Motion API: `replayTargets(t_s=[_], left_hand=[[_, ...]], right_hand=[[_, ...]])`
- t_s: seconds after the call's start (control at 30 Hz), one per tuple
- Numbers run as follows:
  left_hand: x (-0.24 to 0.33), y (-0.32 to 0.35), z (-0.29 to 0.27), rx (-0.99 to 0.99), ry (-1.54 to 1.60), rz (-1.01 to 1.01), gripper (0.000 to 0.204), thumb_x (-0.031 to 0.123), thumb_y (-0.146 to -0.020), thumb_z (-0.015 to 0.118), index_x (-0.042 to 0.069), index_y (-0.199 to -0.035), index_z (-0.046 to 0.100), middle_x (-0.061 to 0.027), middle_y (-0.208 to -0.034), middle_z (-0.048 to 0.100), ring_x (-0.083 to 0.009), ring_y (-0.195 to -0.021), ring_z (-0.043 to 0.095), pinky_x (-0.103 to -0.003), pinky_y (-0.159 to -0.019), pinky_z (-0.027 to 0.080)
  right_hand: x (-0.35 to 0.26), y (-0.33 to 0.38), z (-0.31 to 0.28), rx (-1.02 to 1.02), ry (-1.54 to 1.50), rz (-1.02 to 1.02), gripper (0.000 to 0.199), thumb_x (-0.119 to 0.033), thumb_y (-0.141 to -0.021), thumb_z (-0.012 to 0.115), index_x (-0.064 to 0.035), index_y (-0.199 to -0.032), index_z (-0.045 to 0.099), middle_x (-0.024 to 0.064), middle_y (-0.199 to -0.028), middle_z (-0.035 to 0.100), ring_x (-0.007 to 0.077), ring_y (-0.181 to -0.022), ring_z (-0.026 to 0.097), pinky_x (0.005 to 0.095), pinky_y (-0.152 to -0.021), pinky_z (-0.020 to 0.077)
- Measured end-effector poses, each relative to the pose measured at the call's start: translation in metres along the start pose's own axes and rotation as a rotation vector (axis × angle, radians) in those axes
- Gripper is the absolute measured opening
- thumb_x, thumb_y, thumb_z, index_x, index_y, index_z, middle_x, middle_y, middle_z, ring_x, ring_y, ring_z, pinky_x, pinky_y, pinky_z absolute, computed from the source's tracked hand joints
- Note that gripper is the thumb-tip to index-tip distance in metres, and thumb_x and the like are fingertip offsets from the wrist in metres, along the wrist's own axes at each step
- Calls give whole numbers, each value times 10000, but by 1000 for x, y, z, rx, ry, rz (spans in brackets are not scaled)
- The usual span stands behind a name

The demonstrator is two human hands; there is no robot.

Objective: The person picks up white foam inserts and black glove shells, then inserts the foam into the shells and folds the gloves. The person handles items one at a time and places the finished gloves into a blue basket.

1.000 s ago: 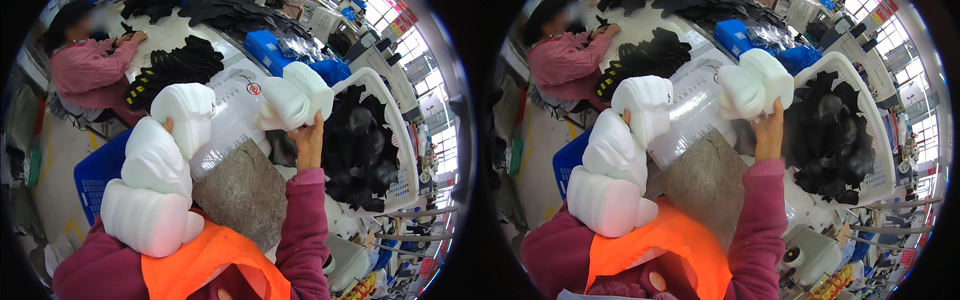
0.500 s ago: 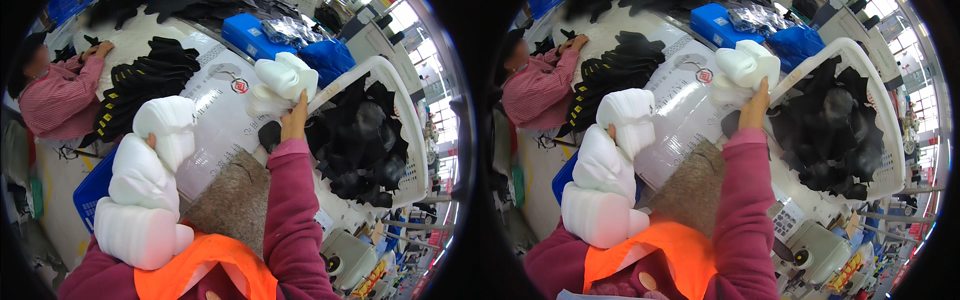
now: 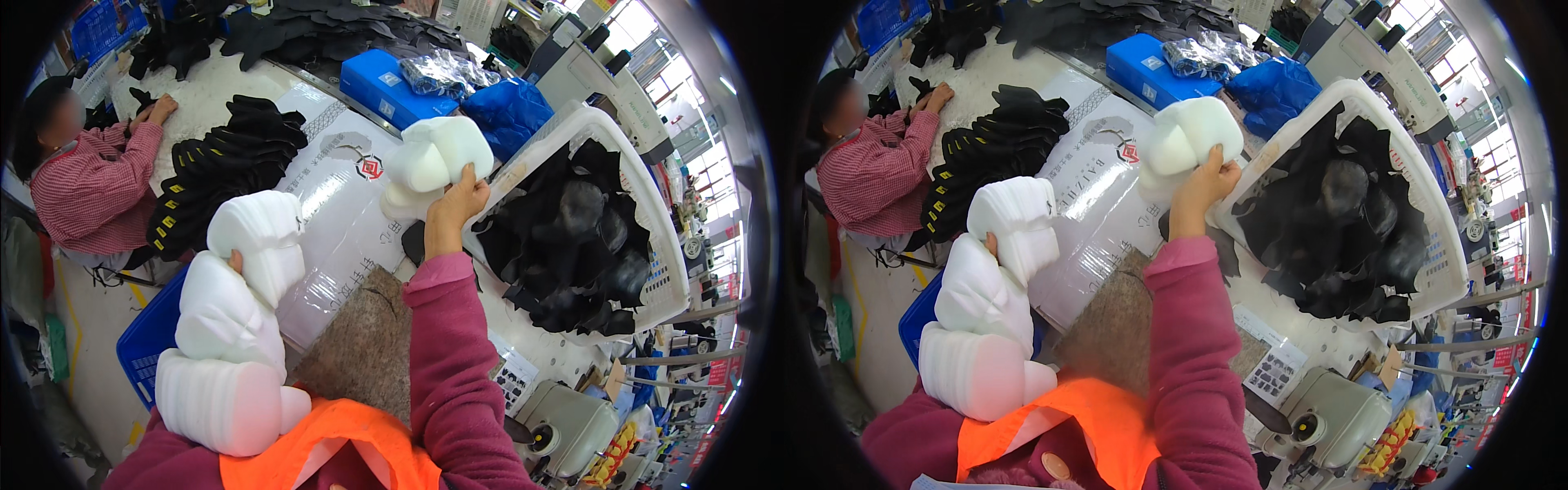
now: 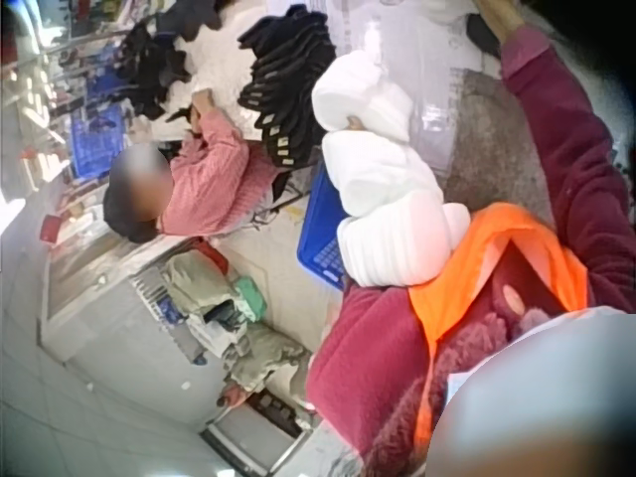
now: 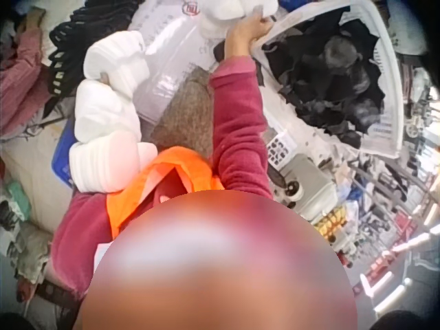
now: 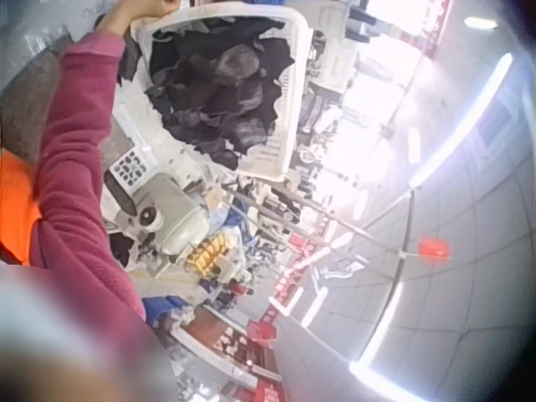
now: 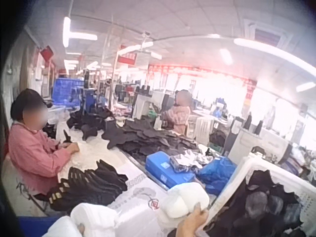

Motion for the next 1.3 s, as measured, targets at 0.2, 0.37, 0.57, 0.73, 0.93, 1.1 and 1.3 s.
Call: replayTargets(t_s=[0.2, 0.37, 0.57, 0.73, 0.93, 1.1, 1.3], left_hand=[[-5, 11, -11, 39, 25, -19, 601, 547, -822, 599, 101, -1206, 478, -121, -1145, 573, -307, -1069, 556, -452, -937, 436], [-10, 20, -17, 58, 38, -42, 617, 550, -825, 599, 99, -1225, 469, -124, -1160, 569, -309, -1081, 553, -455, -947, 435], [-8, 16, -3, 14, 61, -39, 636, 554, -829, 600, 97, -1248, 458, -128, -1178, 564, -311, -1096, 549, -460, -959, 433], [-10, -3, 39, -83, 116, -26, 652, 557, -832, 600, 95, -1267, 449, -131, -1193, 560, -314, -1108, 546, -463, -969, 431], [-18, -12, 99, -237, 200, -55, 672, 561, -836, 601, 92, -1290, 438, -134, -1212, 555, -316, -1123, 542, -467, -981, 430], [-13, -8, 134, -323, 260, -64, 689, 564, -840, 601, 90, -1309, 428, -138, -1227, 551, -319, -1135, 539, -471, -990, 428], [-24, -9, 181, -418, 379, -134, 709, 568, -844, 602, 88, -1331, 417, -141, -1245, 547, -321, -1150, 536, -475, -1002, 426]], right_hand=[[3, -37, 29, 227, -148, 202, 293, -241, -901, 594, 33, -972, 518, 165, -1010, 599, 228, -750, 614, 347, -618, 515], [22, -24, 9, 343, -9, 451, 351, -357, -895, 586, -22, -994, 549, 110, -965, 570, 194, -813, 543, 346, -657, 472], [-53, 112, 13, -765, 163, 210, 212, -223, -946, 528, -86, -1108, 534, 35, -962, 602, 138, -915, 565, 317, -785, 450], [-138, 272, -19, -1631, 448, -221, 830, -344, -678, 795, -42, -1347, 408, 259, -1400, 341, 423, -1275, 368, 466, -1023, 364], [-169, 282, -60, -1503, 582, -245, 991, -323, -549, 859, -44, -1362, 365, 255, -1402, 316, 455, -1296, 317, 486, -1034, 345], [-175, 247, -81, -1438, 356, 343, 827, -208, -567, 863, -39, -1250, 428, 154, -1094, 537, 278, -1017, 548, 365, -858, 461], [-228, 184, -120, -1121, 249, 447, 533, -164, -628, 827, -32, -1052, 533, 63, -895, 585, 145, -858, 563, 295, -751, 462]])
Point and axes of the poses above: each hand's wrist, its own y-axis away from the middle knuckle, its own z-axis out of the palm, x = y × z, the point moved 6 cm from there along -y, towards the middle knuckle
